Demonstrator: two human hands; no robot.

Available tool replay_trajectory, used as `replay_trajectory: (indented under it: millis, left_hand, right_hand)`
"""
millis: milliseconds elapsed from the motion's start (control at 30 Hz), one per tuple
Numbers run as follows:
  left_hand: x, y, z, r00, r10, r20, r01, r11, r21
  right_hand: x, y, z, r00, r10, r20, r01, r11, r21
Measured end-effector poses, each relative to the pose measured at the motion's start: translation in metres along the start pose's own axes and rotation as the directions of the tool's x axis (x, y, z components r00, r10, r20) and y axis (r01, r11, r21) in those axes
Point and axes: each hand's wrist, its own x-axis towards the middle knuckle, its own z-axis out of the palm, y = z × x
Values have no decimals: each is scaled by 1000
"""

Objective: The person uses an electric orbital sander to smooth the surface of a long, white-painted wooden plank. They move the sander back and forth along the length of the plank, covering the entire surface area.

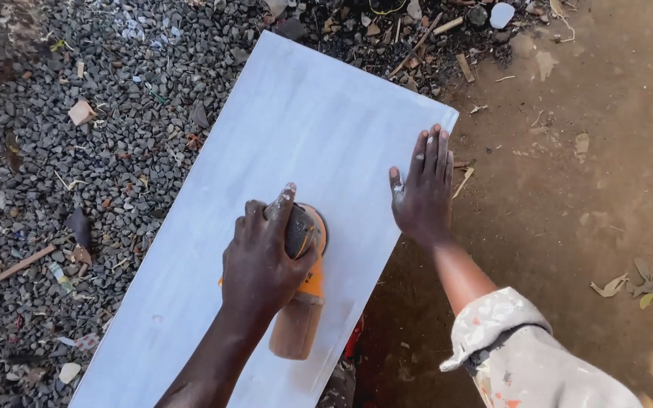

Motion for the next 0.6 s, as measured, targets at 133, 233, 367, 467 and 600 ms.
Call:
replay_trajectory:
  millis: [133, 233, 367, 467, 600]
  left_hand:
    - [48, 34, 12, 993, 108, 39, -106, 993, -51]
    - [83, 68, 23, 975, 211, 71, -206, 976, -70]
    - [126, 116, 53, 928, 356, 113, -350, 934, -66]
    - [153, 152, 57, 921, 382, 81, -376, 924, -73]
    - [189, 160, 56, 936, 349, 37, -346, 935, -78]
  right_hand:
    - [37, 45, 30, 951, 265, -157, -172, 880, 442]
    - [49, 67, 10, 952, 298, -72, -143, 639, 756]
    - [66, 115, -8, 975, 201, 93, -188, 526, 829]
    - [80, 111, -31, 978, 167, 125, -174, 320, 931]
    - [97, 128, 3, 966, 184, 182, -220, 217, 951]
